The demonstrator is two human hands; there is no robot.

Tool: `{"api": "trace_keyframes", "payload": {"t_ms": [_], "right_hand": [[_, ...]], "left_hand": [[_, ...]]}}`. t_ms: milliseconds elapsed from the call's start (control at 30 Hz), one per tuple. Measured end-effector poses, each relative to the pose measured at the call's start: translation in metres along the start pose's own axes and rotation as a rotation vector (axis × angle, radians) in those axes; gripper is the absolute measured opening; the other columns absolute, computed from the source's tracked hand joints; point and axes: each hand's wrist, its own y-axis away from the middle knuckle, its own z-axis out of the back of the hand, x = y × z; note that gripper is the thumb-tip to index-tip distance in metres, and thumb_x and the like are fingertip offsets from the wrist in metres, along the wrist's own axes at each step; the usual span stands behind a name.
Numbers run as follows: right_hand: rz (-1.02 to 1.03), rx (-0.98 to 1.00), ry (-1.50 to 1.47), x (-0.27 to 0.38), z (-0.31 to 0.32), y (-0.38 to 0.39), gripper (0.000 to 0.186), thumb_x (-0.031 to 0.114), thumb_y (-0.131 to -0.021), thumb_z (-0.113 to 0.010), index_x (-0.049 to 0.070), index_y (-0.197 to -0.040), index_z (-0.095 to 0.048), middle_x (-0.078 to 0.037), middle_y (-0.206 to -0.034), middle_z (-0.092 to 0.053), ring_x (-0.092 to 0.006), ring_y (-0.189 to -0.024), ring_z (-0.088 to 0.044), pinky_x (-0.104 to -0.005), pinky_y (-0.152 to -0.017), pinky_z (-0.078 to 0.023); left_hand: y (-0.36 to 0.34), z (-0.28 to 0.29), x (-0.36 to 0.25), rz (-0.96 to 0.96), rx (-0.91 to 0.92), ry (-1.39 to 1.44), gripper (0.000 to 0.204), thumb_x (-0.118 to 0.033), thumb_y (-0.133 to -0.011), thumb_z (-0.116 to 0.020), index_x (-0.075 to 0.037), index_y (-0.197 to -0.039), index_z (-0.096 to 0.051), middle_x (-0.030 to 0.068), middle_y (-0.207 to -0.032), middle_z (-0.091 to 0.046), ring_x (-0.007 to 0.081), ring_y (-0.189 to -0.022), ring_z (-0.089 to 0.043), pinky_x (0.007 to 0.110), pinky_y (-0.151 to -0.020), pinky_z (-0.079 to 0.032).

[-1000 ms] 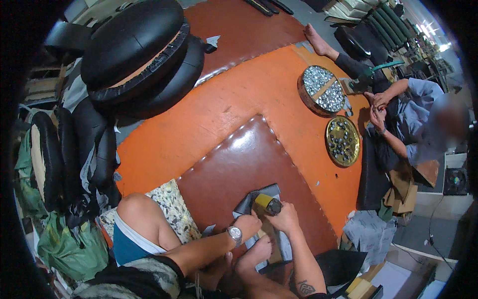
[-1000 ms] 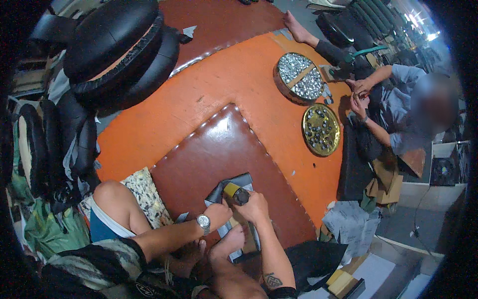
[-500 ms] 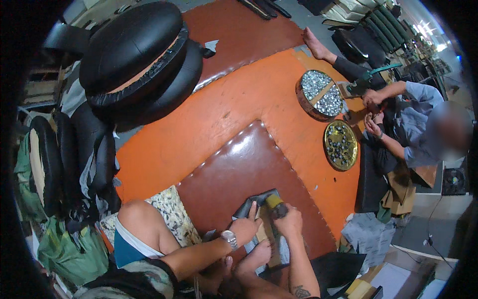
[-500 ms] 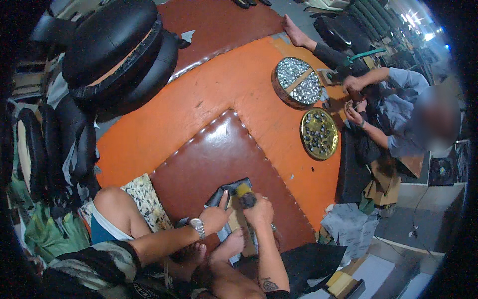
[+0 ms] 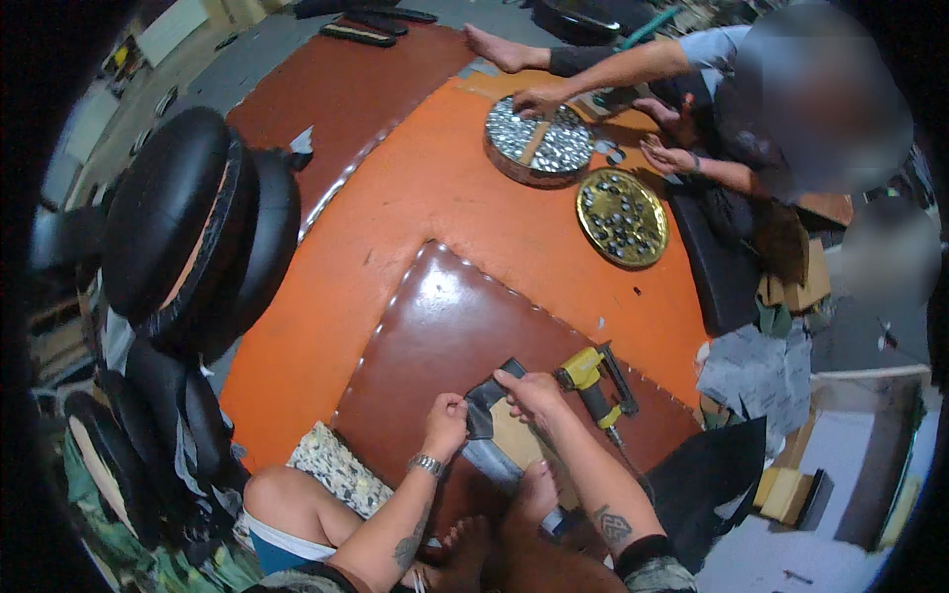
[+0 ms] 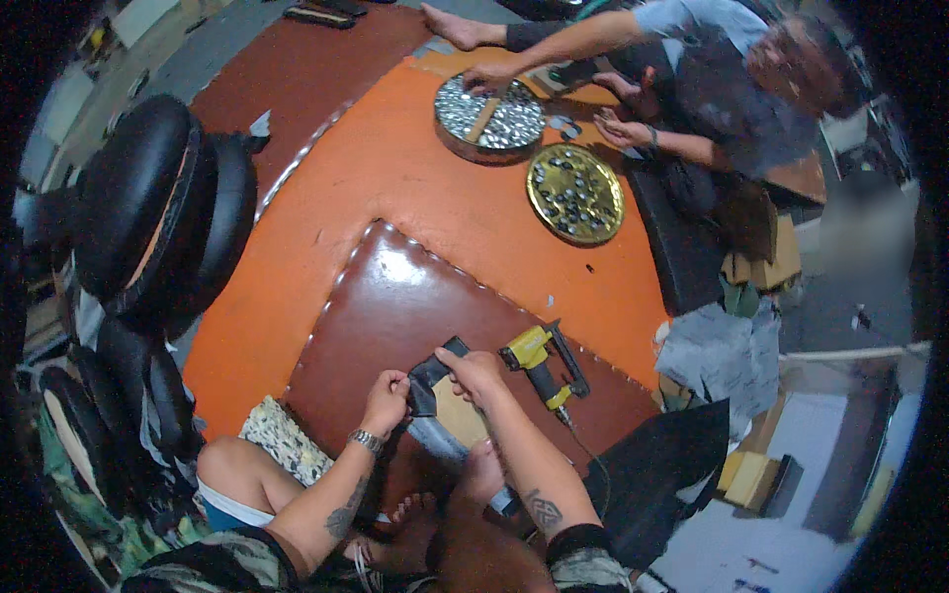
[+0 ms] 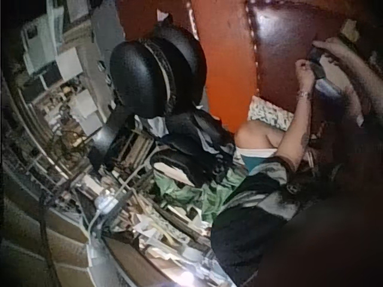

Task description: The person is reupholstering a piece of furniture by attaching a black fabric cover to a foam cushion using a staple gun. They repeatedly position the fabric and drive staples into the cushion's edge.

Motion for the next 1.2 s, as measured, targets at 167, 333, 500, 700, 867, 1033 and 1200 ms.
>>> {"api": "trace_keyframes", "payload": {"t_ms": [167, 333, 500, 700, 867, 1033, 1200], "right_hand": [[0.151, -0.082, 0.082, -0.012, -0.026, -0.009, 0.040, 0.034, -0.096, -0.078, 0.003, -0.074, -0.068, -0.007, -0.067, -0.065, -0.0189, -0.055, -0.063, -0.0370, -0.048, -0.046], [0.470, -0.286, 0.164, -0.063, -0.052, 0.001, 0.035, 0.029, -0.099, -0.070, -0.005, -0.094, -0.075, -0.019, -0.083, -0.075, -0.0299, -0.078, -0.072, -0.0437, -0.075, -0.055], [0.512, -0.322, 0.002, -0.077, -0.070, 0.021, 0.038, 0.035, -0.100, -0.066, 0.000, -0.092, -0.075, -0.025, -0.084, -0.074, -0.0407, -0.081, -0.074, -0.0487, -0.075, -0.055], [0.457, -0.313, 0.114, -0.082, -0.069, 0.023, 0.038, 0.038, -0.101, -0.065, 0.003, -0.092, -0.075, -0.021, -0.079, -0.074, -0.0381, -0.077, -0.073, -0.0487, -0.073, -0.053], [0.433, -0.193, 0.065, -0.099, -0.069, 0.000, 0.037, 0.037, -0.101, -0.064, 0.003, -0.093, -0.076, -0.020, -0.082, -0.074, -0.0359, -0.081, -0.073, -0.0467, -0.076, -0.054], [0.646, -0.335, 0.129, -0.082, 0.000, 0.019, 0.030, 0.030, -0.097, -0.069, 0.001, -0.103, -0.076, -0.022, -0.092, -0.074, -0.0374, -0.093, -0.072, -0.0458, -0.086, -0.055], [0.430, -0.944, 0.816, -0.058, 0.085, 0.039, 0.070, 0.018, -0.091, -0.071, -0.003, -0.152, -0.045, -0.031, -0.130, -0.064, -0.0458, -0.129, -0.058, -0.0565, -0.108, -0.046]], "left_hand": [[-0.003, 0.003, -0.001, 0.154, 0.103, 0.093, 0.021, -0.023, -0.110, -0.061, -0.011, -0.126, -0.057, 0.0037, -0.088, -0.062, 0.0138, -0.062, -0.061, 0.033, -0.052, -0.057], [-0.004, -0.003, -0.010, 0.138, 0.061, 0.024, 0.031, -0.037, -0.110, -0.058, -0.008, -0.120, -0.058, 0.0043, -0.084, -0.060, 0.0145, -0.061, -0.062, 0.035, -0.050, -0.057], [-0.009, -0.005, -0.045, 0.260, 0.093, -0.103, 0.055, -0.056, -0.101, -0.068, -0.003, -0.109, -0.058, 0.0079, -0.085, -0.065, 0.0195, -0.064, -0.065, 0.038, -0.053, -0.058], [-0.022, -0.018, -0.034, 0.002, -0.114, -0.379, 0.063, -0.050, -0.085, -0.087, 0.002, -0.105, -0.058, 0.0145, -0.091, -0.070, 0.0294, -0.083, -0.070, 0.042, -0.075, -0.058], [-0.030, -0.017, -0.001, -0.121, -0.144, -0.404, 0.056, -0.041, -0.084, -0.088, -0.001, -0.108, -0.057, 0.0220, -0.094, -0.071, 0.0422, -0.093, -0.070, 0.049, -0.083, -0.054], [-0.021, -0.017, 0.004, -0.214, -0.127, -0.343, 0.048, -0.035, -0.088, -0.086, -0.005, -0.109, -0.056, 0.0222, -0.093, -0.070, 0.0455, -0.091, -0.068, 0.052, -0.079, -0.053], [-0.011, -0.007, -0.006, -0.201, -0.042, -0.337, 0.045, -0.032, -0.090, -0.083, -0.005, -0.113, -0.056, 0.0211, -0.094, -0.072, 0.0448, -0.089, -0.070, 0.054, -0.080, -0.053]]}}
